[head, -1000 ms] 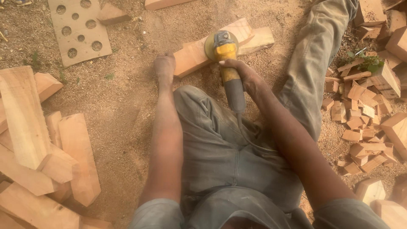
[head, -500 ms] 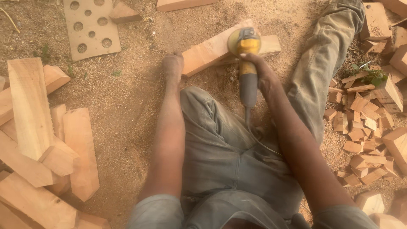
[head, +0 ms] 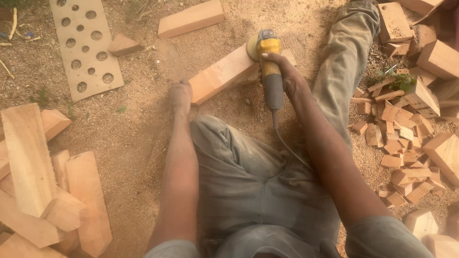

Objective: The person uses an angle grinder to sand and shape the ends of wooden blocks. They hold the blocks by hand and move the rotating disc across the wood surfaces while sitting on a dirt floor.

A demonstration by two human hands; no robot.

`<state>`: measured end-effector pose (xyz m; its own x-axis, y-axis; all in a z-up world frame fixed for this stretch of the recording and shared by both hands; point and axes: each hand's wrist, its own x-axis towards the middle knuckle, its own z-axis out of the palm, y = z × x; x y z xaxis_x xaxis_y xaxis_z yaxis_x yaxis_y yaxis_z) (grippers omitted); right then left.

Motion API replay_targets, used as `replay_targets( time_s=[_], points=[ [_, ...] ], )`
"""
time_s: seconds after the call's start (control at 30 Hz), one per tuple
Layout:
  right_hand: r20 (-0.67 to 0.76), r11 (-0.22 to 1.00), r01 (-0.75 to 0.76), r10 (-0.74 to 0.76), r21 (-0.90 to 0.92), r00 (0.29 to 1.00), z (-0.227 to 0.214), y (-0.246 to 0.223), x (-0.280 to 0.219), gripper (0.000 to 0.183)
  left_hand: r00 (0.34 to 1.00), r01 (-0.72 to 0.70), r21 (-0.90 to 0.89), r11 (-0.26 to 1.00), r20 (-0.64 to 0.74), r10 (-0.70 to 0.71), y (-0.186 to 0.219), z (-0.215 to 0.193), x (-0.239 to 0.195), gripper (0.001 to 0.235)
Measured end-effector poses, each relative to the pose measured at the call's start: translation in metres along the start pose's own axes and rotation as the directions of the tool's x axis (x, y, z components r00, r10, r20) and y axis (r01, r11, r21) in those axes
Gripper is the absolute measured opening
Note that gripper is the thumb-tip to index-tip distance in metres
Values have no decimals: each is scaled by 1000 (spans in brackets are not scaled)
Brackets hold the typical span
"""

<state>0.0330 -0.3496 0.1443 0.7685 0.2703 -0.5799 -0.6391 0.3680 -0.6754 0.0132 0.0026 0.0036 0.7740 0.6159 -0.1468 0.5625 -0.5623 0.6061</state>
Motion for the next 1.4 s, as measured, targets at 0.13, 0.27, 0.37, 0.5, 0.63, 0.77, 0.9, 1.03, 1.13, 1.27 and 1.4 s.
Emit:
replay_targets(
  time_s=[0.13,0.27,0.37,0.5,0.63,0.77,0.9,1.03,1.13,1.27,1.4],
  points=[
    [-43,997,76,-76,-1,996,-28,11,-6,78,998,-40,-16,999,-40,40,-16,3,-6,54],
    [-22,992,91,-89,84,996,-42,19,-18,81,1000,5,-32,999,-20,-6,-19,11,4,55],
    [5,986,102,-104,134,995,-46,27,-33,83,992,-97,56,994,-73,101,-19,10,2,55],
    [55,966,149,-164,209,985,-48,33,-49,83,978,-201,330,922,8,210,-20,7,-1,51],
    [79,914,278,-313,295,946,-57,21,-57,80,950,-306,386,870,191,249,-10,21,-10,44],
    [38,899,361,-382,248,924,-65,8,-68,76,733,-678,474,562,499,463,21,41,-40,34],
    [60,870,421,-449,257,892,-74,1,-78,71,593,-803,344,487,545,592,85,46,-90,22],
    [120,846,377,-448,376,886,-90,-6,-80,60,627,-778,374,505,416,658,153,19,-108,43],
    [179,848,244,-362,471,915,-101,0,-79,53,315,-885,465,9,587,746,175,4,-105,92],
    [150,859,274,-368,432,918,-103,-6,-67,52,247,-960,267,81,675,696,182,-1,-84,101],
    [104,867,256,-329,428,939,-107,6,-64,51,299,-954,185,237,650,698,149,7,-72,115]
  ],
)
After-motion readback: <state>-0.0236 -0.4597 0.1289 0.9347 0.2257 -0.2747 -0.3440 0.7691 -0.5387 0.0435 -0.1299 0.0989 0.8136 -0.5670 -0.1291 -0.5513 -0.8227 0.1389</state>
